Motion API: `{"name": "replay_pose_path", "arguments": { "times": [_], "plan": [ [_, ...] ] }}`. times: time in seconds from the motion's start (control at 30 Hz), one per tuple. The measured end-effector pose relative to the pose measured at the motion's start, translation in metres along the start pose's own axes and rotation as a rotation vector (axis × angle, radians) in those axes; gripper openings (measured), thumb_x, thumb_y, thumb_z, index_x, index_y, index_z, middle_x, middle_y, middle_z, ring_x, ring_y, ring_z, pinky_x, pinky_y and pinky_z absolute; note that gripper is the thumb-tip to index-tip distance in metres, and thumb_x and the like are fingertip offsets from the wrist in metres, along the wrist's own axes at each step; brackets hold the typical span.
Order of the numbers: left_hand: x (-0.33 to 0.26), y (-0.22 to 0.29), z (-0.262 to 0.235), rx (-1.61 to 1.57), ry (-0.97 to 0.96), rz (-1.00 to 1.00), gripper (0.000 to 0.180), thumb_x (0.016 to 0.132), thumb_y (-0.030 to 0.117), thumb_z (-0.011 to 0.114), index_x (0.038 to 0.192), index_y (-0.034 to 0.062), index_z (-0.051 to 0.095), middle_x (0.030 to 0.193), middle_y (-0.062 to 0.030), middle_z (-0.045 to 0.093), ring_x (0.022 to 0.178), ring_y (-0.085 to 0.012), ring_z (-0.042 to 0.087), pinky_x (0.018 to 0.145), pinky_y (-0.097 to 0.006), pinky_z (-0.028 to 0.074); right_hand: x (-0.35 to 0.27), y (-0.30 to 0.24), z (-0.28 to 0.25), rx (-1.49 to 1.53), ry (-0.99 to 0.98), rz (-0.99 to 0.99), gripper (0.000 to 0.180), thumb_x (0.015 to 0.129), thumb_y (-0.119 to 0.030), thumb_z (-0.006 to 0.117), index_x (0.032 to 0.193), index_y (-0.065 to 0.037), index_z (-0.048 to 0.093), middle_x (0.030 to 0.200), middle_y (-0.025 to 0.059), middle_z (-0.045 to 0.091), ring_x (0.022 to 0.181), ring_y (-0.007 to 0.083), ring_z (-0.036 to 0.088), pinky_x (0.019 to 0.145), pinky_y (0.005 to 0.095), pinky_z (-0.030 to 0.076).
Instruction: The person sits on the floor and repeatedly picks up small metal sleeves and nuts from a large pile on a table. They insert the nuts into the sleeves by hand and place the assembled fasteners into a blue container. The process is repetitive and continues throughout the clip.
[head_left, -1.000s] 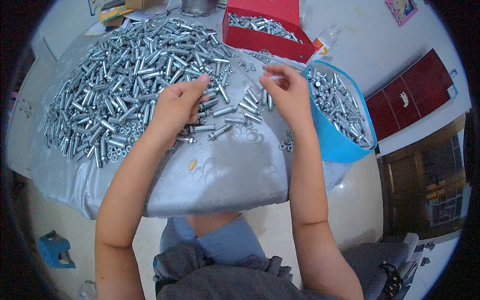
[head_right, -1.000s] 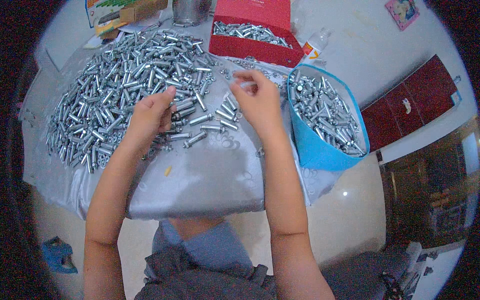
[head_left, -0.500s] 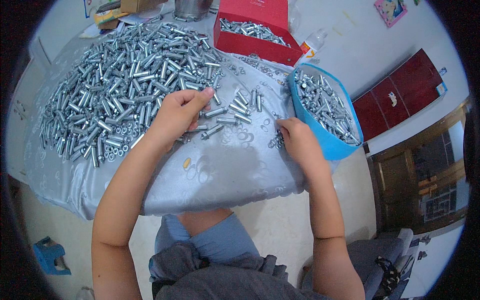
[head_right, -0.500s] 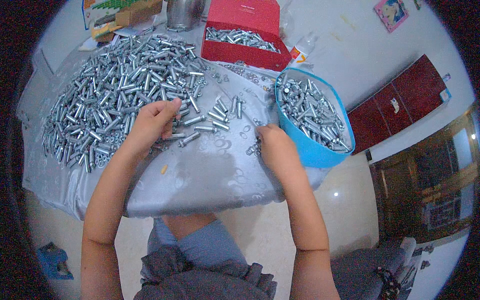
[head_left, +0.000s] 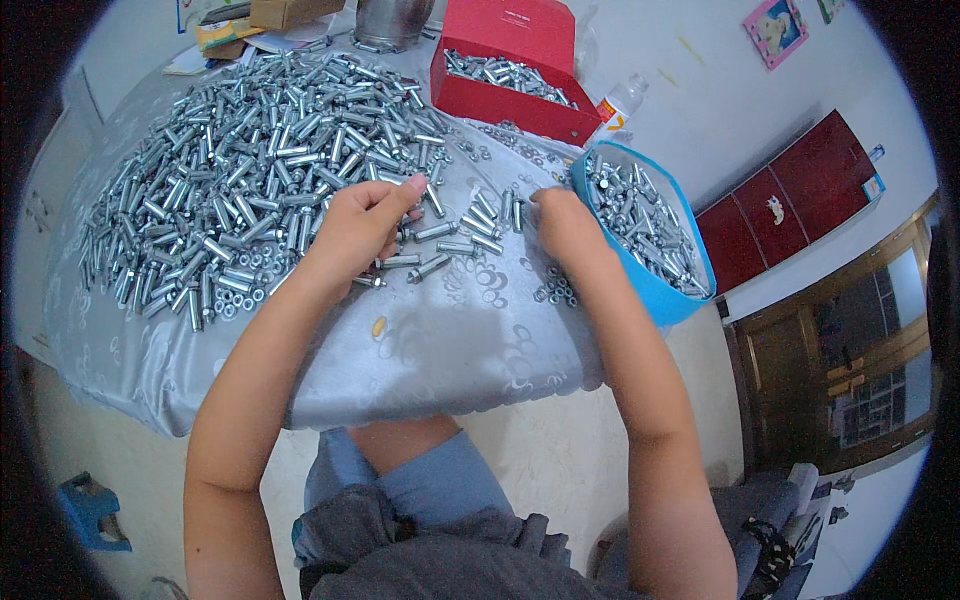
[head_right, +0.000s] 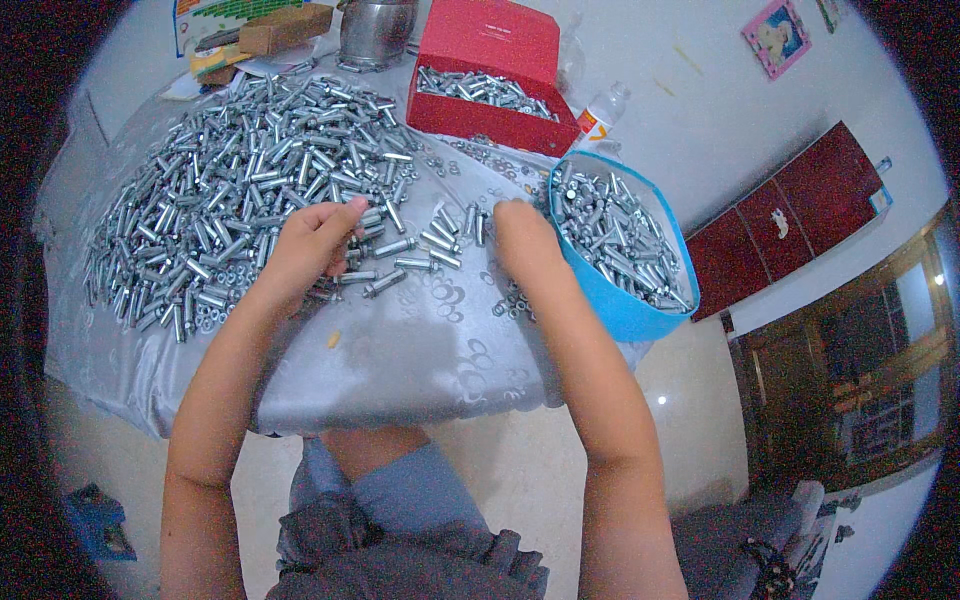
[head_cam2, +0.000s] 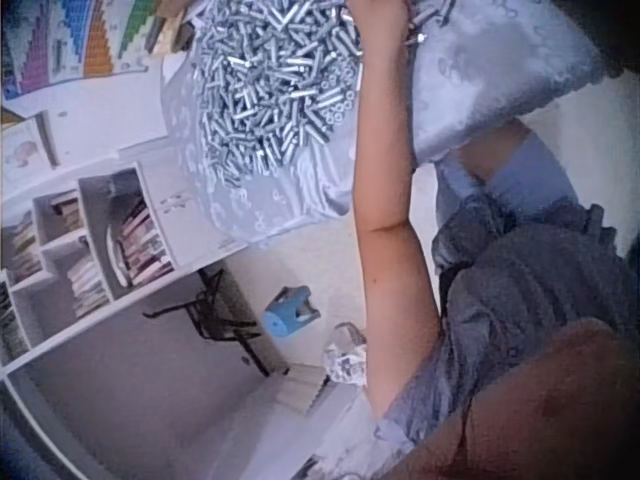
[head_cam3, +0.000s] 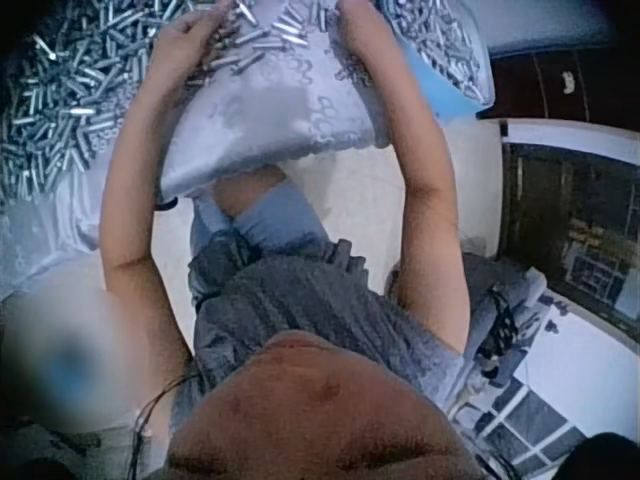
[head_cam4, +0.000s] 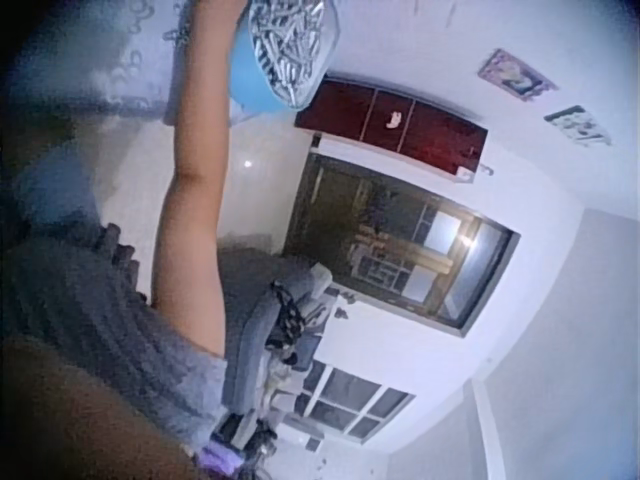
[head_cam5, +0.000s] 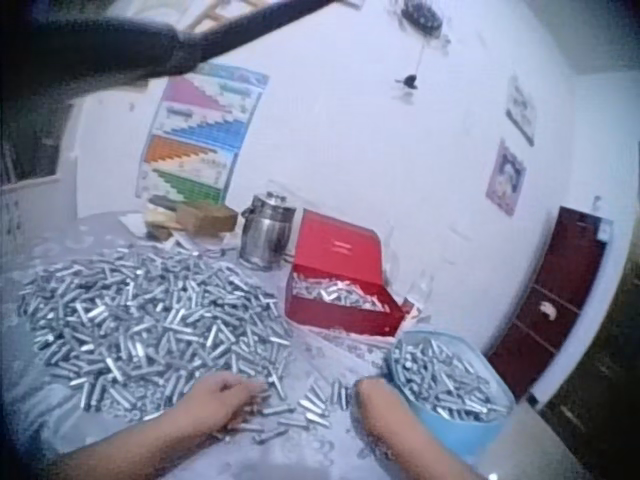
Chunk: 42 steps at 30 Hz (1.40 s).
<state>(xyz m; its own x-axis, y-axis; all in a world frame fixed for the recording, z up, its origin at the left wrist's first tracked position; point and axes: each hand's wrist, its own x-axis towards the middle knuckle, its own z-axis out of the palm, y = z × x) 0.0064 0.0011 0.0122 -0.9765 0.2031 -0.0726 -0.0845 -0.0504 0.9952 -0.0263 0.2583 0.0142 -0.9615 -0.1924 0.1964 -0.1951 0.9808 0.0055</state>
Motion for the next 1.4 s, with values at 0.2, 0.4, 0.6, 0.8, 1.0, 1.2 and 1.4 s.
{"name": "replay_pose_path", "arguments": {
  "times": [0.2, 0.4, 0.6, 0.8, 1.0, 1.2, 1.4],
  "plan": [
    [0.003, -0.003, 0.001, -0.006, 0.062, -0.007, 0.038, 0.080, 0.040, 0.056, 0.069, 0.0042, 0.055, 0.049, 0.0050, 0.037, 0.042, -0.0050, 0.032, 0.039, -0.021, 0.025, 0.057, 0.005, 0.019, 0.180, 0.140, -0.081, 0.023, 0.073, -0.006, 0.048, 0.090, -0.002, 0.061, 0.091, 0.0223, 0.058, 0.086, 0.0354, 0.056, 0.076, 0.0424, 0.045],
    [0.003, 0.001, 0.000, -0.011, 0.077, -0.013, 0.038, 0.080, 0.040, 0.057, 0.068, 0.0045, 0.055, 0.048, 0.0049, 0.037, 0.042, -0.0053, 0.033, 0.040, -0.020, 0.026, 0.100, -0.014, 0.024, 0.301, 0.102, -0.024, 0.025, 0.074, -0.011, 0.050, 0.095, -0.005, 0.062, 0.093, 0.0209, 0.058, 0.088, 0.0331, 0.056, 0.079, 0.0397, 0.044],
    [0.007, -0.004, -0.002, -0.023, 0.044, -0.014, 0.037, 0.079, 0.040, 0.057, 0.068, 0.0045, 0.056, 0.049, 0.0042, 0.039, 0.042, -0.0056, 0.035, 0.041, -0.021, 0.027, 0.127, -0.006, 0.056, 0.420, 0.094, 0.003, 0.026, 0.073, -0.011, 0.051, 0.096, -0.005, 0.061, 0.094, 0.0206, 0.059, 0.090, 0.0326, 0.056, 0.081, 0.0376, 0.043],
    [0.005, -0.001, -0.003, -0.051, 0.068, 0.021, 0.038, 0.080, 0.040, 0.057, 0.069, 0.0038, 0.057, 0.047, 0.0039, 0.039, 0.041, -0.0054, 0.035, 0.040, -0.021, 0.027, 0.135, -0.003, 0.052, 0.349, 0.093, 0.041, 0.025, 0.074, -0.007, 0.054, 0.097, -0.003, 0.061, 0.087, 0.0170, 0.061, 0.083, 0.0255, 0.059, 0.076, 0.0320, 0.045],
    [0.005, 0.000, -0.004, -0.069, 0.071, 0.020, 0.037, 0.080, 0.040, 0.057, 0.069, 0.0038, 0.057, 0.047, 0.0040, 0.038, 0.041, -0.0053, 0.034, 0.039, -0.021, 0.026, 0.134, -0.001, 0.055, 0.355, 0.056, -0.040, 0.023, 0.076, -0.008, 0.051, 0.097, -0.004, 0.062, 0.086, 0.0173, 0.061, 0.083, 0.0261, 0.059, 0.078, 0.0320, 0.044],
    [0.003, 0.004, -0.004, -0.049, 0.067, 0.058, 0.037, 0.080, 0.037, 0.057, 0.069, 0.0018, 0.060, 0.052, 0.0044, 0.042, 0.049, -0.0045, 0.035, 0.045, -0.020, 0.027, 0.146, -0.013, 0.059, 0.299, 0.041, -0.079, 0.025, 0.078, -0.016, 0.051, 0.098, -0.005, 0.062, 0.092, 0.0187, 0.060, 0.087, 0.0288, 0.058, 0.079, 0.0342, 0.043],
    [0.003, 0.002, -0.005, -0.062, 0.044, 0.103, 0.037, 0.080, 0.033, 0.058, 0.070, -0.0022, 0.061, 0.061, 0.0003, 0.052, 0.059, -0.0064, 0.042, 0.054, -0.022, 0.034, 0.148, -0.045, 0.046, 0.147, 0.004, 0.069, 0.026, 0.073, -0.023, 0.060, 0.093, -0.008, 0.064, 0.089, 0.0168, 0.061, 0.085, 0.0286, 0.059, 0.078, 0.0354, 0.045]
  ]
}}
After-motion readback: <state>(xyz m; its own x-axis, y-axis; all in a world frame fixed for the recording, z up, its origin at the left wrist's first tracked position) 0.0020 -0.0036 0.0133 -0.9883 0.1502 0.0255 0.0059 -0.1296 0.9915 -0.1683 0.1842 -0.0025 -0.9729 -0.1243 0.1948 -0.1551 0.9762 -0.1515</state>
